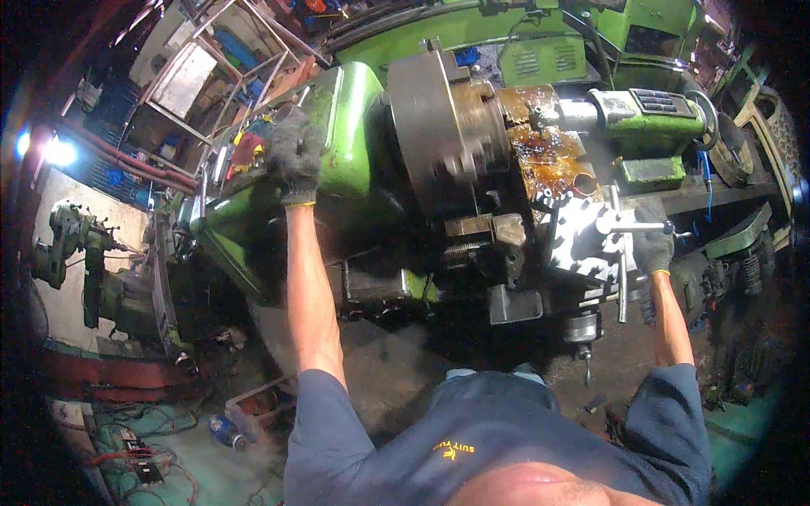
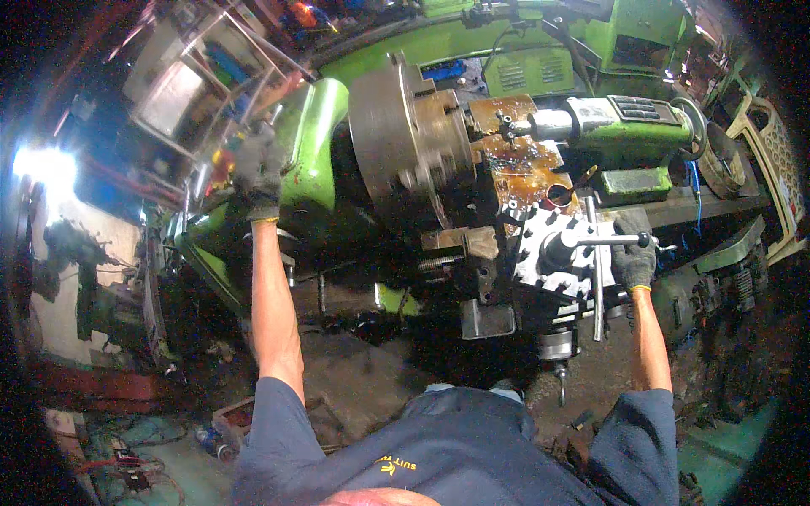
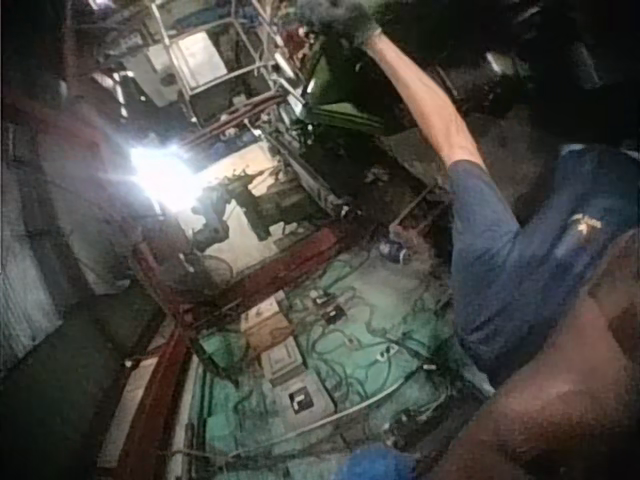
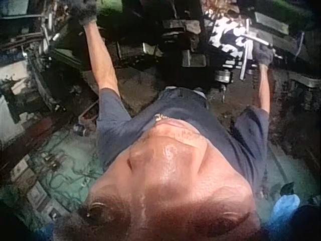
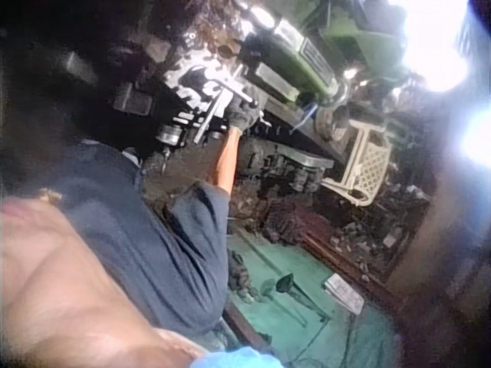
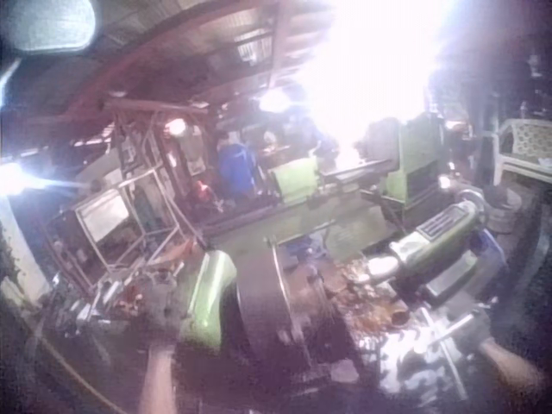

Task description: The person operates a green metal lathe in a workshop, using gloved hands to manipulate the tool post and cross-slide levers. The operator adjusts the cutting tool position against a rotating metal workpiece, with metal shavings and coolant visible on the machine bed.

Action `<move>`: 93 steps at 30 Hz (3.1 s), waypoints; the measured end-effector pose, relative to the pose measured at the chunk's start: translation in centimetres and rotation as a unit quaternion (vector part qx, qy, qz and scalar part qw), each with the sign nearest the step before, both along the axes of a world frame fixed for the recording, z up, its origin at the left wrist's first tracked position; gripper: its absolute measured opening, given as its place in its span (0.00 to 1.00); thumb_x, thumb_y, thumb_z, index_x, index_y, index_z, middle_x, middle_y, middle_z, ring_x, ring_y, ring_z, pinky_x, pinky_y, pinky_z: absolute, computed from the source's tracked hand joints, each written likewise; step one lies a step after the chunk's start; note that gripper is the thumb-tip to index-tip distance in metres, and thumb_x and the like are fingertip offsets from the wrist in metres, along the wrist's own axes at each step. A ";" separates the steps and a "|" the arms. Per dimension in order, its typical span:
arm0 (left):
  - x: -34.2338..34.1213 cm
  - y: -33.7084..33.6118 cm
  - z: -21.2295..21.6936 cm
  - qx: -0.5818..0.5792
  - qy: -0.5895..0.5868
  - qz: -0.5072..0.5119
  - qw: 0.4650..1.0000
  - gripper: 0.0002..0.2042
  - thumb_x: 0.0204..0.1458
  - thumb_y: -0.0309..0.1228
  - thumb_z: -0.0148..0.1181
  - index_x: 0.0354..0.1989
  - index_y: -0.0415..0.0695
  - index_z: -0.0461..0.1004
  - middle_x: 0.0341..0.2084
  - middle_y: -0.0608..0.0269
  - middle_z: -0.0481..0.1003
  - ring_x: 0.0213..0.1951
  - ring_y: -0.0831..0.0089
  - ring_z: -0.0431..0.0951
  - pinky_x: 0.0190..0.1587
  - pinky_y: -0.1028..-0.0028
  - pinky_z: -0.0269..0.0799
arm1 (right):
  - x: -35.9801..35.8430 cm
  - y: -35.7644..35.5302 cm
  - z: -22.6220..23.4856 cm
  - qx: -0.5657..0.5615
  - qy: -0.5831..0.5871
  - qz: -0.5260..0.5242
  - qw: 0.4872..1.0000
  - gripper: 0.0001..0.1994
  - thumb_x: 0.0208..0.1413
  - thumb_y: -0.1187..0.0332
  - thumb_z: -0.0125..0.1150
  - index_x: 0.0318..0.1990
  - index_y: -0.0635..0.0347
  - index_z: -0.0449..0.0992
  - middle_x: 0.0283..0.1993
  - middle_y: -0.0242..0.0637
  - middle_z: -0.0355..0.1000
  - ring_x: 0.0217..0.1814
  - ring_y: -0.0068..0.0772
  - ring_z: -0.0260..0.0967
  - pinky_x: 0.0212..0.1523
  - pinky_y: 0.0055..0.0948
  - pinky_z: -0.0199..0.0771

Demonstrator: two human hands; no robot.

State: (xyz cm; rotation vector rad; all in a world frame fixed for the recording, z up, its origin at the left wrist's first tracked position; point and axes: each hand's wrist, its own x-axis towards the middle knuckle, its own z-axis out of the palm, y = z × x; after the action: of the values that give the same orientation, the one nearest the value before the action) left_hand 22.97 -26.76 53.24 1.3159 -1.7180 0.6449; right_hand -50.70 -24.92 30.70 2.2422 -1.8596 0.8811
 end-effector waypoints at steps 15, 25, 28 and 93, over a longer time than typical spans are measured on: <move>0.7 -2.2 -4.9 0.009 0.176 0.063 0.982 0.08 0.64 0.35 0.54 0.41 0.44 0.74 0.42 0.54 0.75 0.45 0.57 0.74 0.48 0.59 0.67 | 0.4 -0.6 0.6 0.111 0.056 -0.064 0.990 0.15 0.60 0.64 0.63 0.52 0.55 0.82 0.57 0.43 0.78 0.61 0.48 0.73 0.63 0.43 0.70; 0.8 -2.9 -3.7 -0.021 0.093 -0.068 0.993 0.11 0.57 0.29 0.57 0.23 0.42 0.70 0.21 0.58 0.70 0.28 0.60 0.73 0.37 0.67 0.69 | 0.2 0.0 0.1 0.040 0.050 -0.026 0.998 0.16 0.59 0.64 0.64 0.52 0.56 0.82 0.57 0.42 0.79 0.63 0.48 0.72 0.66 0.43 0.66; 1.2 -3.7 -3.8 -0.069 0.088 -0.091 0.990 0.11 0.57 0.30 0.55 0.23 0.42 0.70 0.21 0.58 0.69 0.28 0.60 0.72 0.35 0.65 0.67 | -2.1 -0.7 -2.4 0.088 0.177 -0.042 0.979 0.16 0.60 0.62 0.62 0.53 0.53 0.81 0.58 0.41 0.78 0.62 0.47 0.73 0.65 0.44 0.66; 0.4 -3.6 -3.6 -0.070 0.090 -0.138 0.984 0.18 0.60 0.38 0.50 0.20 0.41 0.67 0.20 0.60 0.70 0.28 0.63 0.70 0.38 0.62 0.68 | 0.6 -0.2 1.4 -0.029 0.068 0.005 0.997 0.12 0.61 0.65 0.60 0.50 0.55 0.81 0.56 0.39 0.79 0.60 0.45 0.74 0.65 0.42 0.68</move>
State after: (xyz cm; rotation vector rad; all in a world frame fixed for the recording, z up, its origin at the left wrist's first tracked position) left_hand 23.32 -30.36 49.60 0.9832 -1.6372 0.4625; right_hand -50.10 -25.11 32.12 2.2182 -1.7443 0.7515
